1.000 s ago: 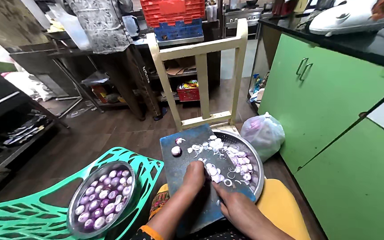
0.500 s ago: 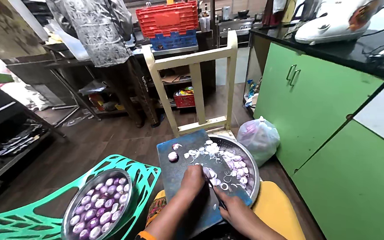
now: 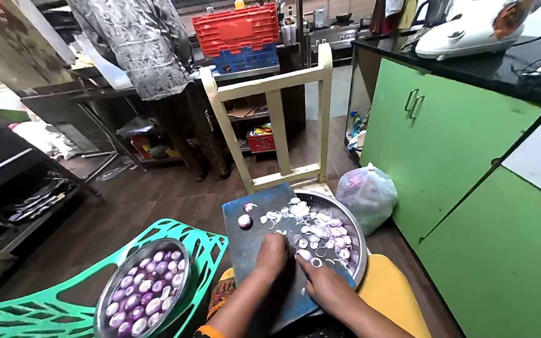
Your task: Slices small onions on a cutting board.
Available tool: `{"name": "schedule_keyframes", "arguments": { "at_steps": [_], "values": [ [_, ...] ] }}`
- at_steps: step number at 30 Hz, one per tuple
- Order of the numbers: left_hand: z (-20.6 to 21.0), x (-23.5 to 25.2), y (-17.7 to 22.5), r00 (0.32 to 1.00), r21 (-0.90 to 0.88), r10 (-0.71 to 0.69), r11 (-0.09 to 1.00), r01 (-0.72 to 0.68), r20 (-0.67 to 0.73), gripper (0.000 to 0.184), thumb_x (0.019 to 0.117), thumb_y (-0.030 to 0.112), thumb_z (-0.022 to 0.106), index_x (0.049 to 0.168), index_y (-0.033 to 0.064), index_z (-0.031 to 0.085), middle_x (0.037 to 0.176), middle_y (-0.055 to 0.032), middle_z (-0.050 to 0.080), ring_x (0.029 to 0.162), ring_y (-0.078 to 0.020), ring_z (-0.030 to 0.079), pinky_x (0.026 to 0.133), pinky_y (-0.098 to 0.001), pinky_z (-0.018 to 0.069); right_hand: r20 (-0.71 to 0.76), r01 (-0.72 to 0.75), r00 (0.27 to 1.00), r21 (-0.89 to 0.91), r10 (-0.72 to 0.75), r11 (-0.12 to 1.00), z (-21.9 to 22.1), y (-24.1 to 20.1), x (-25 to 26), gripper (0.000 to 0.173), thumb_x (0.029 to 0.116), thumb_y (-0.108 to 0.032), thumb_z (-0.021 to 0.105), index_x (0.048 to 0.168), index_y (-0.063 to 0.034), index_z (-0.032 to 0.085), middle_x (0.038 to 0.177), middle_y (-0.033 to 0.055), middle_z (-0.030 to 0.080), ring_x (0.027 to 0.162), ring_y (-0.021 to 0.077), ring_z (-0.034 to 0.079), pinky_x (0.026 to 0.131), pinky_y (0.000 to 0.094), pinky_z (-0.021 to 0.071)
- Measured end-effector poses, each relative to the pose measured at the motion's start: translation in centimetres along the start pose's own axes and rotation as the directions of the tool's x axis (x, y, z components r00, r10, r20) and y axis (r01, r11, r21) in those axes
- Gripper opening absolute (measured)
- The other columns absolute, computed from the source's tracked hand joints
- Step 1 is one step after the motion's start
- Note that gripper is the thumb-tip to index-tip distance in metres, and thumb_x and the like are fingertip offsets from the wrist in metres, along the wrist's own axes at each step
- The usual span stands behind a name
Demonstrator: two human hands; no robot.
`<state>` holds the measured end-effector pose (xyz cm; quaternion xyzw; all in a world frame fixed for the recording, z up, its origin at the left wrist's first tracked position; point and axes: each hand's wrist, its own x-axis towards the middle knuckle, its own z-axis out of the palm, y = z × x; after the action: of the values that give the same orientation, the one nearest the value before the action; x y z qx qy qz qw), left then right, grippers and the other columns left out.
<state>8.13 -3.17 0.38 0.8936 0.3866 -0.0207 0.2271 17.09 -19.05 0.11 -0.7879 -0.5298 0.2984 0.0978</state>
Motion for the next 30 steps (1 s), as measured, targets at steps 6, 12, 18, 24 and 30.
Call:
{"name": "schedule_keyframes", "arguments": {
  "at_steps": [6,12,18,24,30],
  "values": [
    [-0.6,0.6,1.4,0.997,0.091,-0.058,0.995,0.052,0.059,0.013,0.0945,0.012,0.068,0.095,0.0006,0.075,0.102,-0.0197,0.073,0.101,-0.0361,0.072,0.089,-0.0557,0.0586,0.007,0.015,1.0,-0.056,-0.015,0.998,0.0,0.5,-3.6,0.067,0.1022,-0.018,0.05,0.165,-0.0264,0.028,0.093,0.019,0.072,0.089,0.0407,0.072,0.079,0.0584,0.057],
    [-0.4,0.2,1.8,0.996,0.147,-0.066,0.988,0.056,0.059,0.013,0.0952,0.009,0.065,0.095,-0.0007,0.074,0.106,-0.0205,0.073,0.104,-0.0365,0.071,0.091,-0.0549,0.0585,-0.017,0.013,1.0,-0.059,-0.014,0.998,0.5,-0.1,-0.4,0.066,0.1018,-0.018,0.052,0.164,-0.0258,0.03,0.107,0.0211,0.072,0.099,0.0413,0.071,0.086,0.0591,0.0568],
    [-0.3,-0.1,1.7,0.991,0.138,-0.103,0.986,0.091,0.081,0.015,0.0968,0.012,0.066,0.098,-0.0006,0.073,0.107,-0.0214,0.072,0.104,-0.0376,0.071,0.089,-0.0557,0.0591,-0.001,0.029,1.0,-0.073,-0.029,0.997,0.0,-0.2,-2.9,0.066,0.1023,-0.017,0.049,0.164,-0.0277,0.029,0.096,0.0187,0.072,0.091,0.04,0.072,0.079,0.058,0.0572],
    [-0.3,-0.2,1.9,0.995,0.167,-0.077,0.984,0.065,0.069,0.014,0.0965,0.008,0.063,0.098,-0.0016,0.073,0.108,-0.0212,0.072,0.106,-0.0372,0.071,0.091,-0.0547,0.0587,0.011,0.019,1.0,-0.102,-0.018,0.995,0.7,0.3,-2.3,0.066,0.1023,-0.016,0.049,0.164,-0.0272,0.03,0.1,0.0207,0.072,0.094,0.0416,0.071,0.082,0.0593,0.0567],
    [-0.2,-0.7,1.9,0.995,0.125,-0.087,0.989,0.08,0.054,0.014,0.0963,0.011,0.066,0.097,-0.0016,0.072,0.105,-0.022,0.072,0.103,-0.0389,0.071,0.088,-0.0572,0.059,0.012,0.037,0.999,-0.05,-0.036,0.998,-0.1,-0.9,-2.1,0.065,0.1029,-0.017,0.05,0.164,-0.0252,0.029,0.103,0.0204,0.072,0.096,0.0409,0.071,0.083,0.0588,0.0571]
  ]
}}
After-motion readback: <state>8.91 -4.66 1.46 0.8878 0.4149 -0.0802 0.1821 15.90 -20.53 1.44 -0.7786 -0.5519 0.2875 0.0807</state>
